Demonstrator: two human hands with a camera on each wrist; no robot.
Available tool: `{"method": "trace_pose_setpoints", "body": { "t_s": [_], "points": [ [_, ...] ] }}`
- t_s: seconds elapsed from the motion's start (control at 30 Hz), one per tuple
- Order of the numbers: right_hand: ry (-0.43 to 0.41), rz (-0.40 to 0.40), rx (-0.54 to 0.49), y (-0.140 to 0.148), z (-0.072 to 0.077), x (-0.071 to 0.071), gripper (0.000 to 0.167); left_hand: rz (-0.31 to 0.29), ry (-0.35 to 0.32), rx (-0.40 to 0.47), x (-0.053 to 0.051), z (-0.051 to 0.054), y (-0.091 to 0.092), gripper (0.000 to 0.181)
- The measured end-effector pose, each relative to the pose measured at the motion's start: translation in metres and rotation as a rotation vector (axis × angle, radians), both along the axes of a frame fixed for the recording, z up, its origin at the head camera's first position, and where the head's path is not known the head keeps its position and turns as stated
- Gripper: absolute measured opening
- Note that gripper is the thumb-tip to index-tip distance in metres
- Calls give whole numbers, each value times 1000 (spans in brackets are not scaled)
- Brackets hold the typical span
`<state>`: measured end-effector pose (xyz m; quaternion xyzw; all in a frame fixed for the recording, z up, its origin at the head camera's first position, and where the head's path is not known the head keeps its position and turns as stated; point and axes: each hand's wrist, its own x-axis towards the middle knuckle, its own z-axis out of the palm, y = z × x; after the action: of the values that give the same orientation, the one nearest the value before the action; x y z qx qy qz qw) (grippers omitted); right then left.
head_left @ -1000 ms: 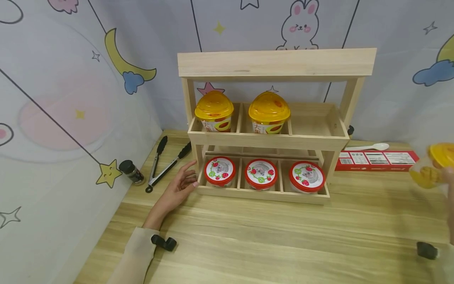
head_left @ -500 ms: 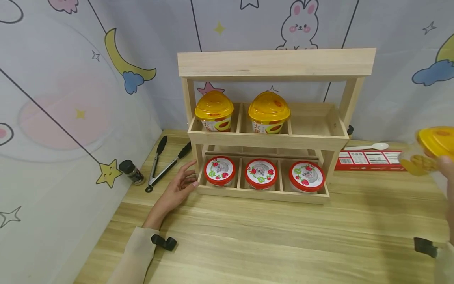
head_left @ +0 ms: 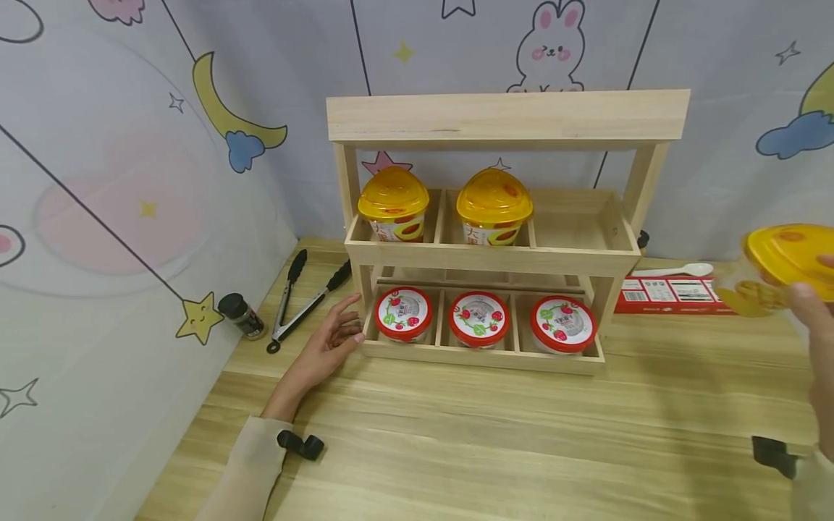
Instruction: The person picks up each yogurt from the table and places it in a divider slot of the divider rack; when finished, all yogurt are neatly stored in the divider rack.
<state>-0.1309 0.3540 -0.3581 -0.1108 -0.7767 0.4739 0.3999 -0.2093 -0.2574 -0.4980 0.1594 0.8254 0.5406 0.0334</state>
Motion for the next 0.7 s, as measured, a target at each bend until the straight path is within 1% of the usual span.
{"method": "trace_pose_setpoints", "body": {
  "t_s": [0.07, 0.37, 0.47, 0.57, 0.67, 0.7],
  "points": [
    [-6, 4, 10, -3, 3, 2, 45, 0, -1, -2, 0, 0, 0, 75],
    [36, 47, 49, -16, 12, 7, 46, 0, 0, 0, 1, 1, 0, 75],
    [84, 82, 69, -18, 14, 8, 45, 0, 2, 1, 1, 1, 0, 75],
    [96, 77, 104, -19, 16, 10, 45, 1, 3, 1, 1, 1, 0, 75],
    [141, 112, 102, -21, 18, 11, 45, 2, 3, 2, 1, 1, 0, 75],
    [121, 92, 113, -24, 20, 12, 45, 2, 3, 3, 1, 1, 0, 75]
  ]
}}
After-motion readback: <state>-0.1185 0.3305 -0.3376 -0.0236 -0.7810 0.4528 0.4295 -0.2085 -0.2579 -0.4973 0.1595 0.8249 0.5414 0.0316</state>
